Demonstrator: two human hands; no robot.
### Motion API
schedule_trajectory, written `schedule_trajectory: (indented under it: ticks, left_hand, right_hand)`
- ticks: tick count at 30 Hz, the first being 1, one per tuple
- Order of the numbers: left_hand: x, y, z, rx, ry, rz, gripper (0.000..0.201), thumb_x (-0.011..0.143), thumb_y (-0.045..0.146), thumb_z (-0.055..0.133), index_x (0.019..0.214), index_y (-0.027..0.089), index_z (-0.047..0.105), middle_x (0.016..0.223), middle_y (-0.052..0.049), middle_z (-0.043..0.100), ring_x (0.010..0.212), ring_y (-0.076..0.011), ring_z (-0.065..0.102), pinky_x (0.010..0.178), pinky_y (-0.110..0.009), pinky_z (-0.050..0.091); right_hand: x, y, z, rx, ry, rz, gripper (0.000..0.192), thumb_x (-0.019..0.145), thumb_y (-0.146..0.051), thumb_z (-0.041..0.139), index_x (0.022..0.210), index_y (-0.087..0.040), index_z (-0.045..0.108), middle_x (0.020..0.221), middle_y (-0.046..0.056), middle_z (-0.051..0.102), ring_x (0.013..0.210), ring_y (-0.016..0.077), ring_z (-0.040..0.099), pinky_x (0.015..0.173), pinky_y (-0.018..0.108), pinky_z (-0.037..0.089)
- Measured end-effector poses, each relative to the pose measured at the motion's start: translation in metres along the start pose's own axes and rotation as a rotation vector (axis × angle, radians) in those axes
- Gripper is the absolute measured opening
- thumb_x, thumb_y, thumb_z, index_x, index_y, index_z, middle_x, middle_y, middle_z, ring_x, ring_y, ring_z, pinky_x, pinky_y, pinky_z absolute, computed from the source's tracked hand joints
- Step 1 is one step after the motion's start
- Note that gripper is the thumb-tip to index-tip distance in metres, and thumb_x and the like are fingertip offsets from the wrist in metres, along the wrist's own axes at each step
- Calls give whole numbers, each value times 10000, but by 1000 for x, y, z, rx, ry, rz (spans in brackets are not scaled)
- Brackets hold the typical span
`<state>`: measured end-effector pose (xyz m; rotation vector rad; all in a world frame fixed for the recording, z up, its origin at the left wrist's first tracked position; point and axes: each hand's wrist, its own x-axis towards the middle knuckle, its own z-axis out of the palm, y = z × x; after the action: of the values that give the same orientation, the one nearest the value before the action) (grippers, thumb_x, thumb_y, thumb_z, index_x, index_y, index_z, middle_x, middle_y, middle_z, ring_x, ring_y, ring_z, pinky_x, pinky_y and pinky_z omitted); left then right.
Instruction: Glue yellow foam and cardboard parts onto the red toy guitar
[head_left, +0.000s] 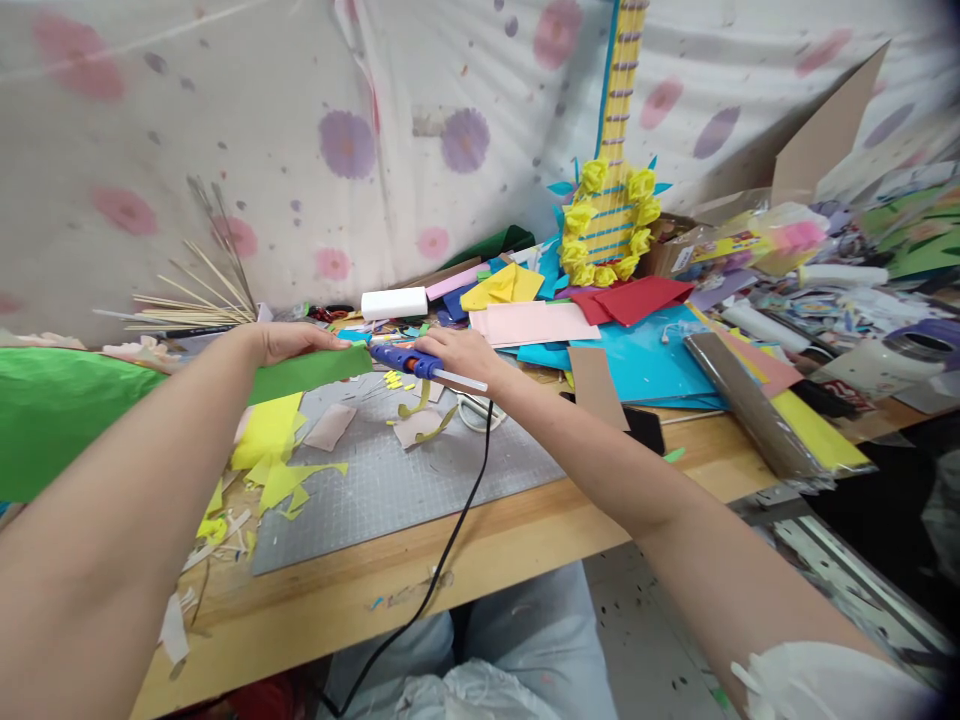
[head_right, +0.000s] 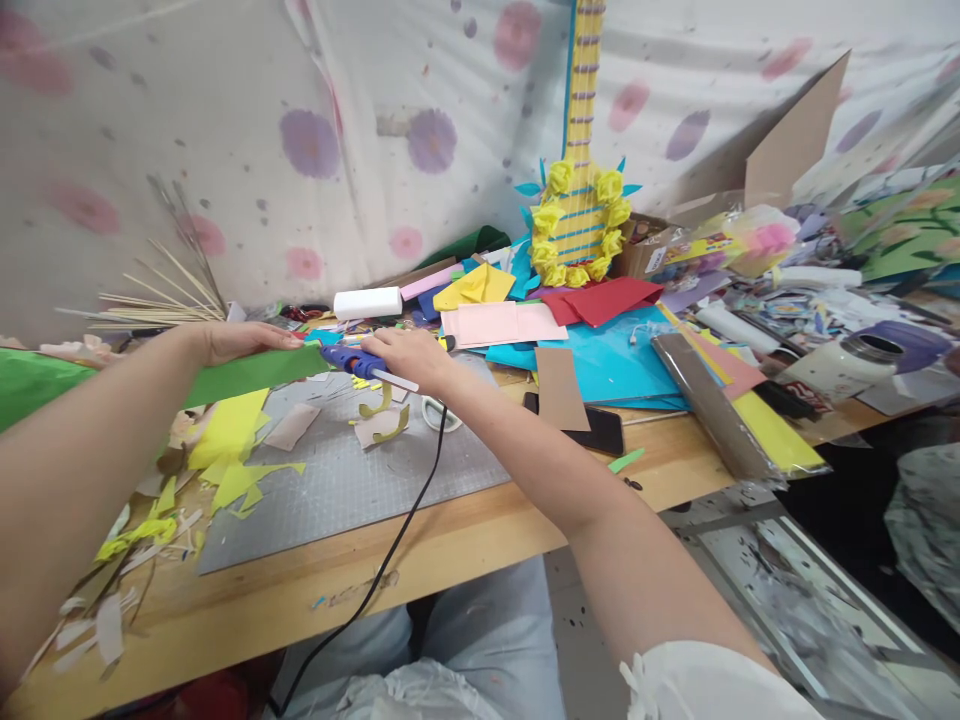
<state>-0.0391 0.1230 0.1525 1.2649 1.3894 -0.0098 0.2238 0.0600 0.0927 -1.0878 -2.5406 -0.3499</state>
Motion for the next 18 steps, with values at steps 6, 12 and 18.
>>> schedule_trajectory:
  ticks: [6, 12, 18]
  left_hand:
    - [-1, 0, -3, -5, -42, -6, 447, 632, 496, 667, 921, 155, 670, 870, -92, 716, 833, -253, 649, 731, -331, 512]
    - [-4, 0, -1, 6, -13, 3, 444, 643, 484, 658, 932, 147, 670, 876, -102, 714, 828, -259, 649, 719, -332, 514]
    - [-3, 0, -2, 23, -31, 8, 468, 642, 503, 653, 965, 164, 664, 924, -98, 712, 840, -256, 650, 706, -322, 515]
  right_hand:
    - [-6, -4, 4, 22, -10, -22, 319, 899, -351, 421, 1143, -176, 530, 1072, 92, 620, 959, 186, 559, 643, 259, 353]
    - [-6, -6, 1, 26, -60, -65, 319, 885, -352, 445, 1129, -164, 524, 1103, 104, 615, 973, 190, 559, 632, 258, 356]
    - [-4, -6, 0, 23, -68, -93, 307, 905, -322, 405, 1142, -163, 519, 1093, 105, 612, 969, 190, 556, 629, 262, 355]
